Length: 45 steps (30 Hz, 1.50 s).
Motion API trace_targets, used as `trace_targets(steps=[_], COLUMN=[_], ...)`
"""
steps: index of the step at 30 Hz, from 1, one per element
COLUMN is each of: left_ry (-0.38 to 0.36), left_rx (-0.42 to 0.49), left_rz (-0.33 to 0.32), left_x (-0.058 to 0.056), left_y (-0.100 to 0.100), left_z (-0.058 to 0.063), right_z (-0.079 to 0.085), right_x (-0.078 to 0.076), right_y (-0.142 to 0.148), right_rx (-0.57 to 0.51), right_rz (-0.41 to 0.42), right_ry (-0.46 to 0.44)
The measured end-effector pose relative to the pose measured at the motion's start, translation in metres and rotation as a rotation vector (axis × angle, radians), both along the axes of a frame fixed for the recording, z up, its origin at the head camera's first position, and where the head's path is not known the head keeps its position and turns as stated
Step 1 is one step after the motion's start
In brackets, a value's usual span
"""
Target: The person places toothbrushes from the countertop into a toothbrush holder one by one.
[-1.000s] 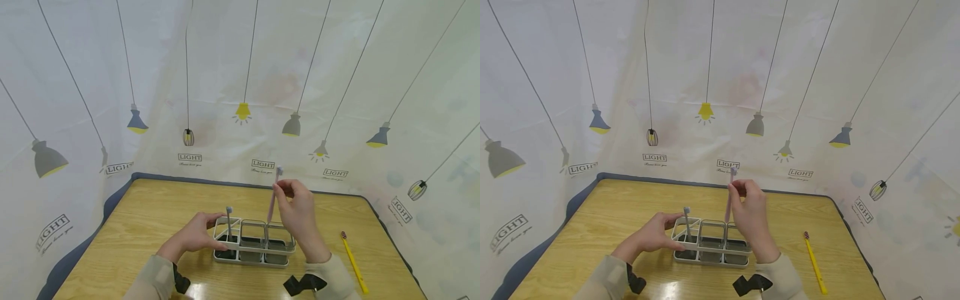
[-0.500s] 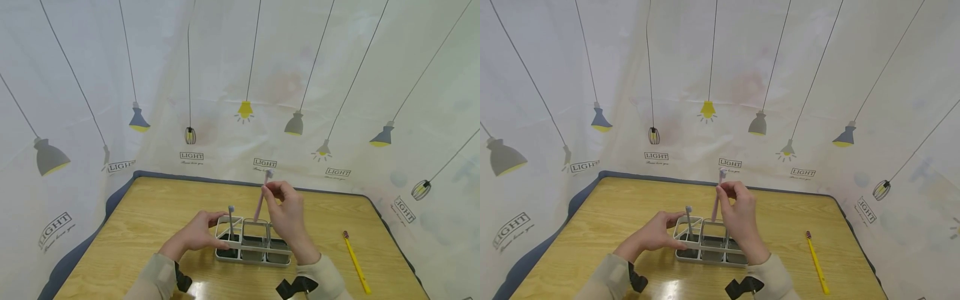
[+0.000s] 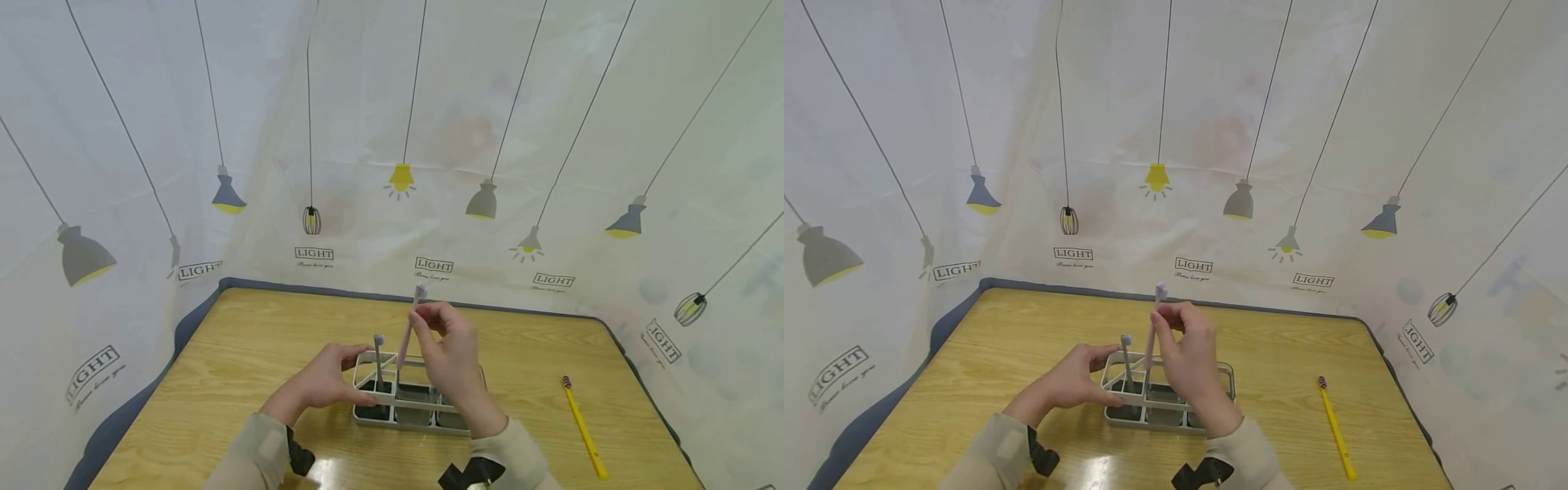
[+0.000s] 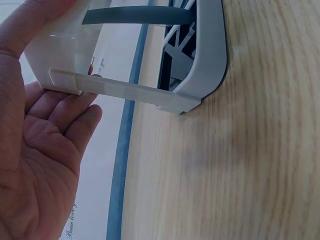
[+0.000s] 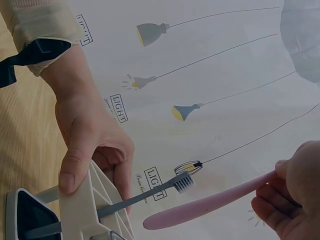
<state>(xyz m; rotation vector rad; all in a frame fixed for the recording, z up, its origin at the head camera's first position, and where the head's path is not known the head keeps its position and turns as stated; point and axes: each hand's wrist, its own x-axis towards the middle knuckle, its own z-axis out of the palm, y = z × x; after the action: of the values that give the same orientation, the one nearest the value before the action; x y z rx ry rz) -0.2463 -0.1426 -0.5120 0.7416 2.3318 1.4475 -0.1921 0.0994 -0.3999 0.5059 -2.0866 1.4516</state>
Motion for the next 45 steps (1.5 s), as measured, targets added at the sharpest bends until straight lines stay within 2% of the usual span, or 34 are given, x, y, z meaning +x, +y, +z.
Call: trace_targets(steps=[5, 23, 31, 45], left_ry=[-0.002, 0.009, 0.004, 0.033], left_rx=[0.000, -0.003, 0.012, 0.002], left_rz=[0.002, 0.000, -0.019, -0.024], left_x=[0.001, 0.003, 0.002, 0.001], left_y=[0.000, 0.002, 0.002, 0.002], left_z=[0.001, 0.007, 0.006, 0.004], right_z=[-0.007, -0.047, -0.067, -0.077], right_x=[0.001, 0.003, 0.005, 0.012], right_y=[-0.005, -0.011, -0.013, -0.009], right_rx=[0.023, 0.040, 0.067, 0.111], right_rz=[0.011, 0.075, 0.091, 0.080], right_ry=[0.011, -0.124, -0.130, -0.233])
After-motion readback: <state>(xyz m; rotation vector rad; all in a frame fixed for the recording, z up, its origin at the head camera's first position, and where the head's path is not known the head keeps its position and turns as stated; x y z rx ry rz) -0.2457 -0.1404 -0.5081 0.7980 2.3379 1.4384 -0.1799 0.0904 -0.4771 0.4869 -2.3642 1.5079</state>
